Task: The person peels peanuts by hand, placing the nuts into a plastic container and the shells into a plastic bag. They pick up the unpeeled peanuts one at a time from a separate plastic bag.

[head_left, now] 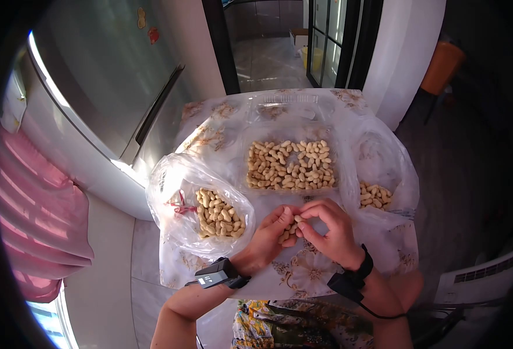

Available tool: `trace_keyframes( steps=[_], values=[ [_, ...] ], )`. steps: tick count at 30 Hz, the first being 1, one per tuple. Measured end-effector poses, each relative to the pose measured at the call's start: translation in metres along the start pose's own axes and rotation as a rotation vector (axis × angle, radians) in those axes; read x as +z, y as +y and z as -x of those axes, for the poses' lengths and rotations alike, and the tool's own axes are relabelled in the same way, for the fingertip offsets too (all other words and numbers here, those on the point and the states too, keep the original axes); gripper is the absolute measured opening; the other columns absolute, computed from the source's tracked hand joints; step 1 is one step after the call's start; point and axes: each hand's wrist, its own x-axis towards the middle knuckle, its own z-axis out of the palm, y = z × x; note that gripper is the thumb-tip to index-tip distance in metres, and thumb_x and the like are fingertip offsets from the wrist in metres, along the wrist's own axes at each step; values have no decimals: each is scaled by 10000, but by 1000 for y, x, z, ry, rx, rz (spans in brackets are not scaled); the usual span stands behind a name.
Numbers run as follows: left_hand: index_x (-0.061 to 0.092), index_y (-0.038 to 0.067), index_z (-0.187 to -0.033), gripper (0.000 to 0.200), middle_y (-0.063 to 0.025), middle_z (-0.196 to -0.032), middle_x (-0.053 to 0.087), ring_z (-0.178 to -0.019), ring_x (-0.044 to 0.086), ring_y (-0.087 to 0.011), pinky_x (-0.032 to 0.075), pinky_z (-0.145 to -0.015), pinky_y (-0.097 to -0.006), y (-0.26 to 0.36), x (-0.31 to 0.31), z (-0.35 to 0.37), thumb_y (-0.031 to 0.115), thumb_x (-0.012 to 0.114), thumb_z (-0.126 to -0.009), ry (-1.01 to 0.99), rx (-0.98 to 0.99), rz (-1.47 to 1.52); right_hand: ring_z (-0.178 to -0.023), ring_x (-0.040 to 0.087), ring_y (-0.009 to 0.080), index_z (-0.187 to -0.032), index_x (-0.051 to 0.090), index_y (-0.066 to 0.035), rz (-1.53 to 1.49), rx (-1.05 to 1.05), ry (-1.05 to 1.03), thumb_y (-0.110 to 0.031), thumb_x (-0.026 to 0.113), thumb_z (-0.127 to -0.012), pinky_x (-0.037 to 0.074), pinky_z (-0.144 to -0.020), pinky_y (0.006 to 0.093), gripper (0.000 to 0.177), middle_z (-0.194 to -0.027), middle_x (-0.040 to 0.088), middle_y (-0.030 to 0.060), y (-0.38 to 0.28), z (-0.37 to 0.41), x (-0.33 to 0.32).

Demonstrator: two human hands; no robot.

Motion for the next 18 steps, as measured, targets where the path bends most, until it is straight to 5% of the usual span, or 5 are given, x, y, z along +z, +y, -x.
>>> trace_keyframes(
  steps=[3, 18],
  values=[
    [553, 93, -1154, 263, 19, -890, 583, -756, 515, -46, 380, -595, -181, 1, 0, 2, 317, 546, -1016, 20, 10, -99, -820, 663, 246, -882, 637, -26, 20, 12, 50, -2, 747, -769, 521, -718, 327, 159, -910, 679, 89, 1, 1, -2],
    [580, 77, -1061, 93, 37, -854, 589, -722, 498, -23, 402, -597, -170, -1, 10, 4, 133, 591, -988, 162, 213, -240, -770, 691, 169, -992, 674, -22, -95, 170, -1, -11, 761, -798, 535, -655, 281, 213, -882, 701, 87, 1, 8, 2]
  ],
)
